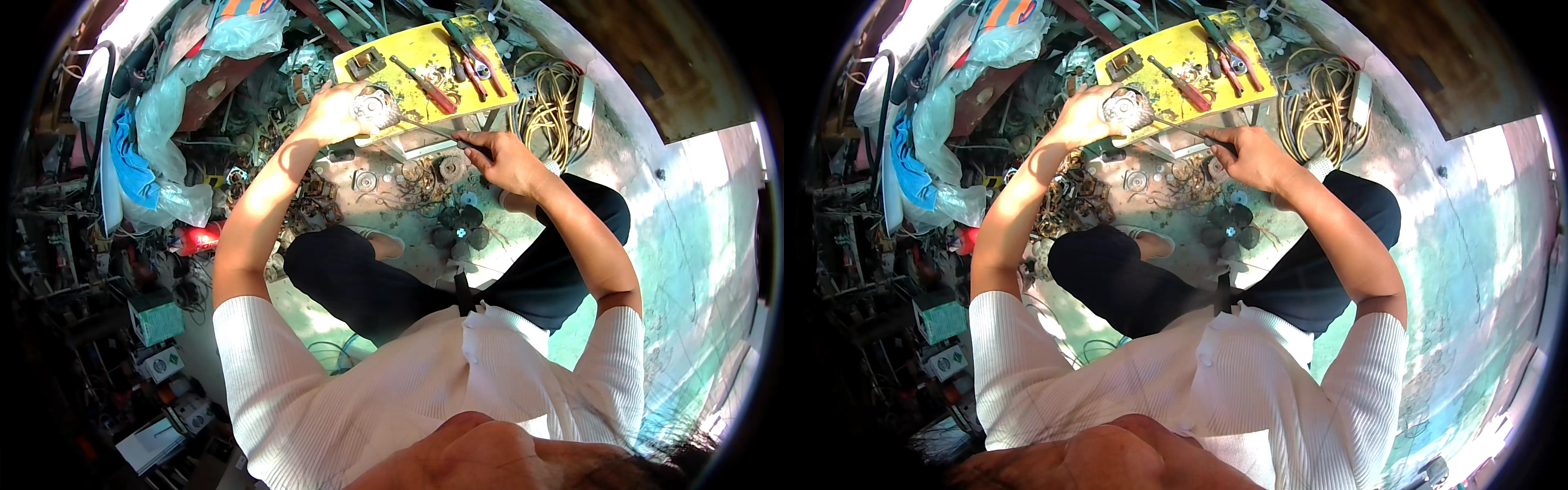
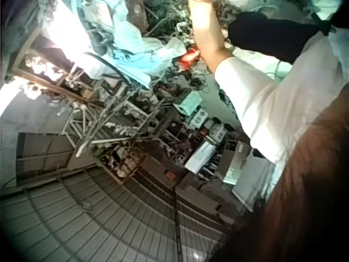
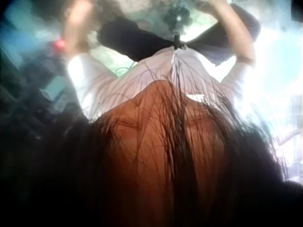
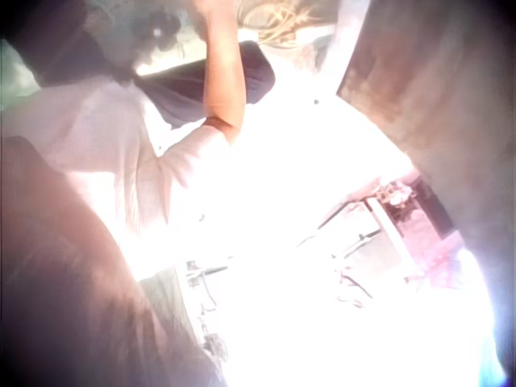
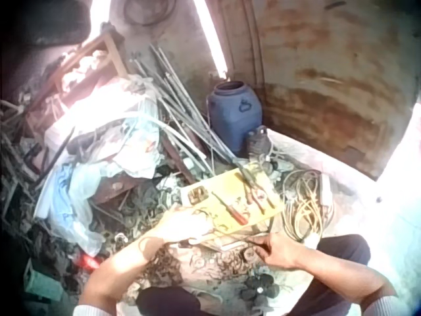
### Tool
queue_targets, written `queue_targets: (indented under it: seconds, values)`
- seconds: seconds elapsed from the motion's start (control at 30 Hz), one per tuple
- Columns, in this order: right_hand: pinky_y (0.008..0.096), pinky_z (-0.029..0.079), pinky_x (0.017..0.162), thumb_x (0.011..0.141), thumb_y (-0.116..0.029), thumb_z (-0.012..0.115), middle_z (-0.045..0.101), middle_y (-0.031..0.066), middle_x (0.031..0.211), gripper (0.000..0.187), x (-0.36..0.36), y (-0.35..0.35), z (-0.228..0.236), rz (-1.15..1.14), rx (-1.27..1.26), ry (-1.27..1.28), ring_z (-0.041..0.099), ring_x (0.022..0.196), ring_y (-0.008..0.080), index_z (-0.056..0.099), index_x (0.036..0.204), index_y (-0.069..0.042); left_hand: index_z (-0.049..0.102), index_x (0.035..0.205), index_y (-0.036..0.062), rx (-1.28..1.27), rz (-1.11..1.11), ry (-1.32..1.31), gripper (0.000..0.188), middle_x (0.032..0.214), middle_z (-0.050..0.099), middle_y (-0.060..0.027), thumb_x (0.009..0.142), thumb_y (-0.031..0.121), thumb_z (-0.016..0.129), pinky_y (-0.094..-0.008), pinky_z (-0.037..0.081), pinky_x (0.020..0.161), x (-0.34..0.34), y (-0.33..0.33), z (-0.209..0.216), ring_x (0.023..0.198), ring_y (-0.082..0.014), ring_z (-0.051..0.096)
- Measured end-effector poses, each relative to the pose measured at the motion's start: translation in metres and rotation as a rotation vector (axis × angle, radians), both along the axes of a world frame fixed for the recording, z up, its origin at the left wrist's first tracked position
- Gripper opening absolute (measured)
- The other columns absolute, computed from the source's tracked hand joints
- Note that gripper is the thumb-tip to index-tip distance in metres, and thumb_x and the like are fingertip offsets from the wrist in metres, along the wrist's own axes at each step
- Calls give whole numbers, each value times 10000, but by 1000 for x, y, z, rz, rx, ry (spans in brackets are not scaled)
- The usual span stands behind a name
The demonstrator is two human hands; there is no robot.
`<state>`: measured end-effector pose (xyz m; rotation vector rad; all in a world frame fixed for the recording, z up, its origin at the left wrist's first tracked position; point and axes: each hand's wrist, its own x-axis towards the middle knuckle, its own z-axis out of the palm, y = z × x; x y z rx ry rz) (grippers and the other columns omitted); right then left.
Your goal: The person disassembles a mechanical component by hand using a screwdriver and a metal rod to pry off pieces while sitting near a tool tray.
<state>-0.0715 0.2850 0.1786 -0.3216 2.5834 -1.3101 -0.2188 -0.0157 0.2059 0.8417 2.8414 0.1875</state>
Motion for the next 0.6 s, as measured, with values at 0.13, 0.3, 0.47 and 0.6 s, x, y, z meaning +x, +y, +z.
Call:
queue_targets:
  seconds: [0.13, 0.3, 0.47, 0.6]
  values:
    - [402, 514, 698, 955, -120, 605, 663, 216, 822, 380, -25, 15, 3, 156, 133, 114, 619, 660, 332, 633, 1333, -126, 555, 1402, 105, 43, -36, 27, 889, 1293, 631, -181, 621, 373, 882, -425, 465, 1041, 0, -5, -4, 1205, -353, 588]
    - [465, 537, 814, 942, -154, 599, 699, 222, 930, 349, -28, 16, -1, 184, 176, 171, 667, 864, 409, 655, 1283, -106, 554, 1397, 67, 105, -33, 72, 883, 1290, 632, -181, 628, 361, 872, -399, 497, 1012, 2, -11, -9, 1158, -336, 632]
    - [400, 530, 771, 986, -96, 574, 715, 178, 1015, 385, -21, 13, -31, 143, -60, 55, 660, 758, 305, 589, 1371, -98, 558, 1389, 60, 98, -37, 34, 876, 1337, 613, -166, 620, 329, 880, -384, 491, 1030, -1, -7, -9, 1190, -326, 618]
    - [323, 507, 640, 1012, -179, 575, 675, 74, 787, 360, -19, 6, -20, 70, -268, -264, 598, 641, 162, 611, 1348, -56, 560, 1385, 64, 85, -54, 37, 855, 1358, 600, -161, 620, 273, 877, -386, 473, 1056, -1, -6, -9, 1219, -320, 600]
